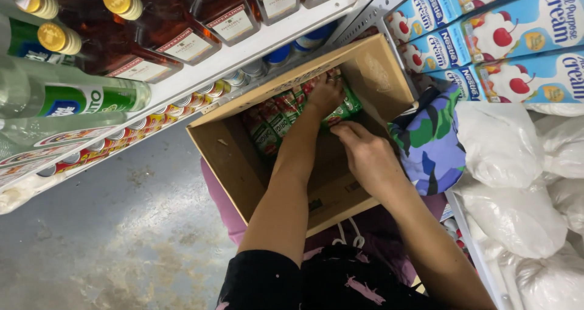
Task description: The person sits on the floor and takes packets of tomato paste and tomato sauce from a cardboard box. They wipe the packets with a cloth and place them on a white shelf next to other products.
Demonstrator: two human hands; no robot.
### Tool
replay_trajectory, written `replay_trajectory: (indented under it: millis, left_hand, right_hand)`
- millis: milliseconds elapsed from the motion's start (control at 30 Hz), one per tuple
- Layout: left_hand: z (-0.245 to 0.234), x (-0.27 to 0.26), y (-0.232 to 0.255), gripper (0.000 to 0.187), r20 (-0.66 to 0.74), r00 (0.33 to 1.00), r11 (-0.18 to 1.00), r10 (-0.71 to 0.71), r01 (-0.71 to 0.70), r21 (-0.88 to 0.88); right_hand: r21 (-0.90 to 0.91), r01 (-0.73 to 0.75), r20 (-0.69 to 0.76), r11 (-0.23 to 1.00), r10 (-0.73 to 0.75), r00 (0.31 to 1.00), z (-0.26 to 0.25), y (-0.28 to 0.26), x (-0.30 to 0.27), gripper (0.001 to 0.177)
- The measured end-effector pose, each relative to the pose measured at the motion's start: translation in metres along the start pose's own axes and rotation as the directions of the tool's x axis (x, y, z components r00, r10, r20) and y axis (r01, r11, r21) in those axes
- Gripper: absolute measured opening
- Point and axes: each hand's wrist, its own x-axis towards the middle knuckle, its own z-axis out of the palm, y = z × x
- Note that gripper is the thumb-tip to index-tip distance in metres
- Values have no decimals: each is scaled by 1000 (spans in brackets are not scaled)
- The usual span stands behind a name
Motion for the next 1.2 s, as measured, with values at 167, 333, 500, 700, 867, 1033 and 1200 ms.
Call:
replay_trajectory:
  millis: [167,333,500,700,867,1033,1200]
  left_hand:
    - [-33,-3,-9,25,259,965,999,37,-37,-4]
    - [-34,-13,-21,27,372,928,999,1,-15,34]
    - [-149,-32,-38,19,382,922,989,-61,107,-102]
    - [-303,-78,-35,12,128,987,829,-100,154,-537]
    - [-327,-118,-30,12,281,953,-238,-111,249,-939]
    - [-287,-116,31,23,121,904,-885,-410,-362,-293]
    - [-256,-97,66,14,49,831,-832,-554,-555,9]
  right_hand:
    - [69,93,-81,993,-87,993,-24,-13,3,25]
    - [9,182,-190,983,-177,966,-48,-10,-7,30]
    - [-20,133,-399,991,-130,908,-76,-4,-31,31]
    - [-268,-2,-372,963,-102,923,-72,30,-51,49]
    - [-314,-11,-267,949,-77,960,-49,42,-58,87]
    - [-47,-34,-398,998,12,917,-41,51,-67,65]
    - [38,269,-701,962,-166,694,-45,1,-84,55]
